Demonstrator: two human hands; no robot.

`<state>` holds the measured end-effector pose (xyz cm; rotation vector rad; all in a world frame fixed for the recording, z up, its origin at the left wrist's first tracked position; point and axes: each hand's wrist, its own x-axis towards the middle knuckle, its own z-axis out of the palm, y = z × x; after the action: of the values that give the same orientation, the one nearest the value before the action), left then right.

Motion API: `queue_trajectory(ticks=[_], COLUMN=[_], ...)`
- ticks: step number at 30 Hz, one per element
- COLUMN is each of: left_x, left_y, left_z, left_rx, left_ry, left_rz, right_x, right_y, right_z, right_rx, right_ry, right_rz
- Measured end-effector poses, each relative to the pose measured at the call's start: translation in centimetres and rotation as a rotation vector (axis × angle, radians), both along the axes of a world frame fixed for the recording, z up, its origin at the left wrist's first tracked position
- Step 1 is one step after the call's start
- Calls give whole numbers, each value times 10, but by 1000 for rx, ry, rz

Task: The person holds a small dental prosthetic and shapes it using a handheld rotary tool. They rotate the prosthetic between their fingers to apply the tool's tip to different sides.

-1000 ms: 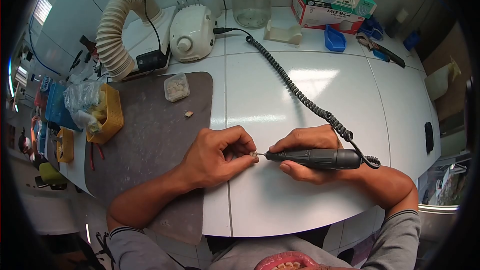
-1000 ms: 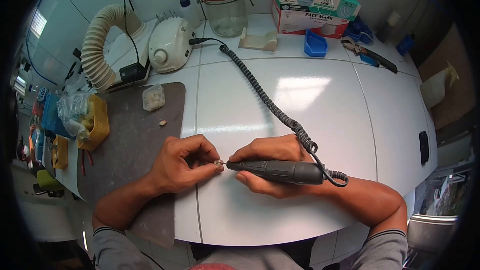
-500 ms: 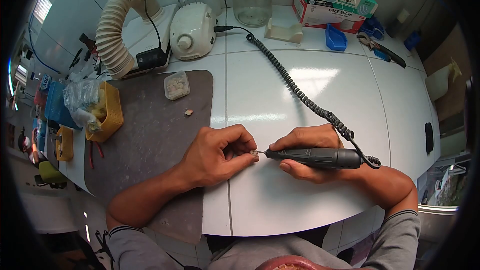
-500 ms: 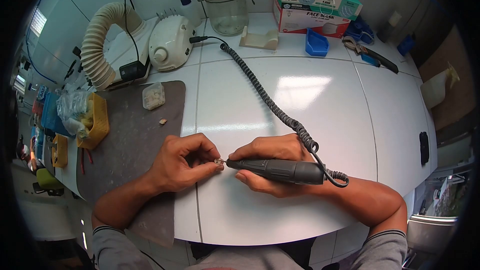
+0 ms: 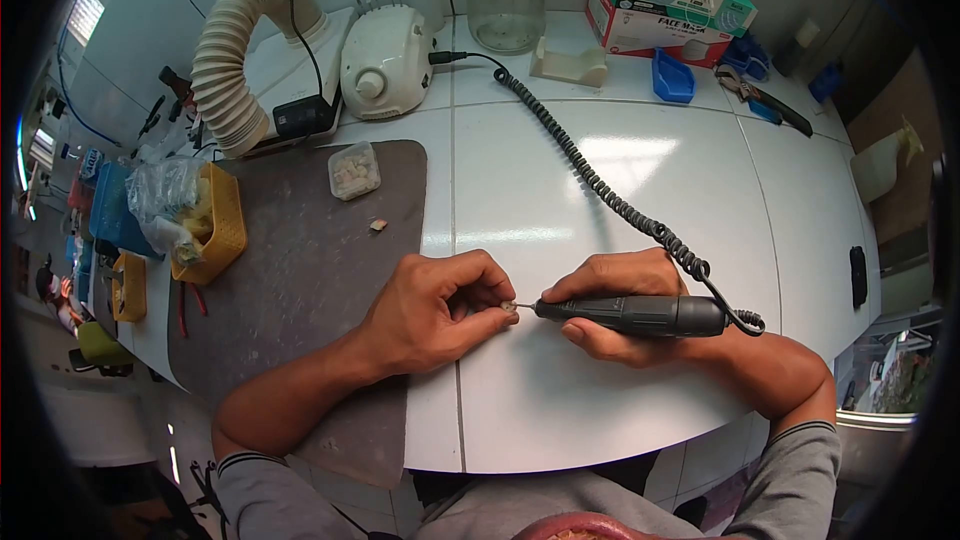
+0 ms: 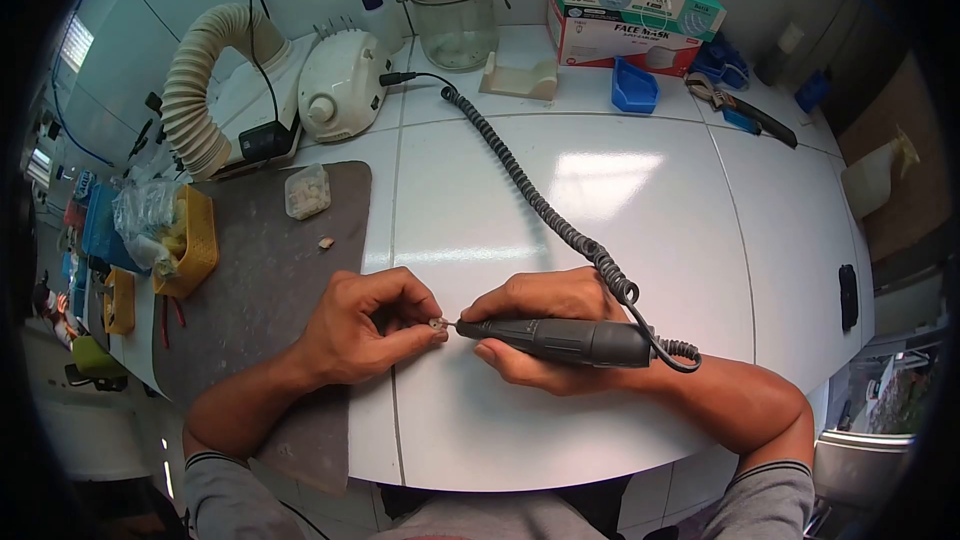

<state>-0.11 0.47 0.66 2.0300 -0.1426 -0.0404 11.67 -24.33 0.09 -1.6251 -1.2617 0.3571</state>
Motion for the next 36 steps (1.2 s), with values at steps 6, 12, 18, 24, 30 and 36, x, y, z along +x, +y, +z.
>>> queue_trajectory(ticks=[6, 12, 18, 24, 30, 36], left_x=[0, 0, 0, 0, 0, -2], left_y=[0, 0, 0, 0, -1, -1], left_z=[0, 1, -1, 0, 1, 0], left_rx=[5, 2, 0, -3, 7, 5], left_ry=[6, 12, 2, 15, 16, 23], left_rz=[1, 6, 4, 4, 8, 4], right_x=[0, 0, 0, 0, 0, -2], right_y=[1, 2, 1, 1, 1, -1], right_z=[0, -1, -1, -2, -2, 0], right_rx=[10, 13, 7, 16, 20, 9], right_ry=[0, -2, -11, -24, -12, 9], right_rz=[-4, -4, -2, -2, -1, -7])
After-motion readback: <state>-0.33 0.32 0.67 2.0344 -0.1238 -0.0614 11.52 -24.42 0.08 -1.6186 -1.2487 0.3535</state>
